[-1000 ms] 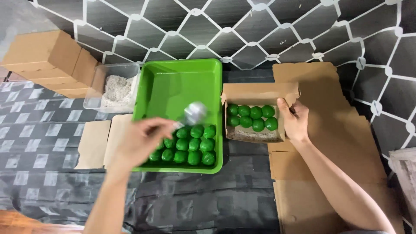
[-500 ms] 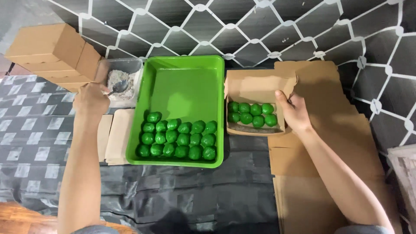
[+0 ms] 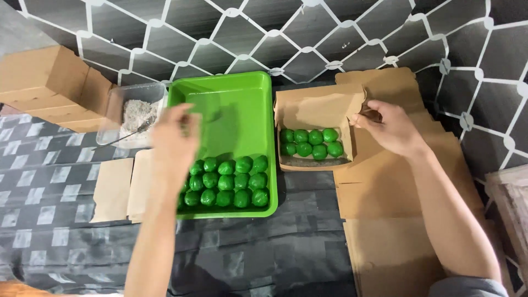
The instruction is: Folding cardboard boxes, filling them with green sweets and a spoonful of white powder, then closing the boxes.
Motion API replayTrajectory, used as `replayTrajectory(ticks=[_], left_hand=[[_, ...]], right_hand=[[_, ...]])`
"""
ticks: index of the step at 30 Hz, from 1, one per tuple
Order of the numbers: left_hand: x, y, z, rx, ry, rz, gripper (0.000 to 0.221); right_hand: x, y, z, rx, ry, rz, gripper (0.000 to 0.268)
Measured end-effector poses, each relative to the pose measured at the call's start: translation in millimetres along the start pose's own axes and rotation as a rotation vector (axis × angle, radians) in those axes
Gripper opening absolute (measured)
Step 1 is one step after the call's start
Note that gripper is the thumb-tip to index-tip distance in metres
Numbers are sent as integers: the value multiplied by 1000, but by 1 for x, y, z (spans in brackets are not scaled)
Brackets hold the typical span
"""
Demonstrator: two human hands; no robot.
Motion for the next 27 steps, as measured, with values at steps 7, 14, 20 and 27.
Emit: replayTrajectory(ticks=[7, 14, 20, 27], left_hand=[[-53, -58, -156, -190, 407, -118, 52], [-43, -60, -172, -163, 351, -154, 16], [-54, -56, -169, -172, 472, -120, 36], [-78, -84, -114, -60, 508, -277, 50]], right_hand=[[-12, 9, 1, 108, 48, -17, 22], [-19, -9, -8, 211, 47, -76, 15], [-44, -4, -19, 344, 87, -153, 51], [-67, 3, -9, 197, 165, -18, 76]])
Point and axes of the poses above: each hand's wrist, its own x-axis towards the middle knuckle, its own z-axis out of the back of the hand, y = z × x, the point moved 9 cm from there along x, towards the middle knuckle, and after that the axes turned 13 degrees about -y, right-handed, at the moved point
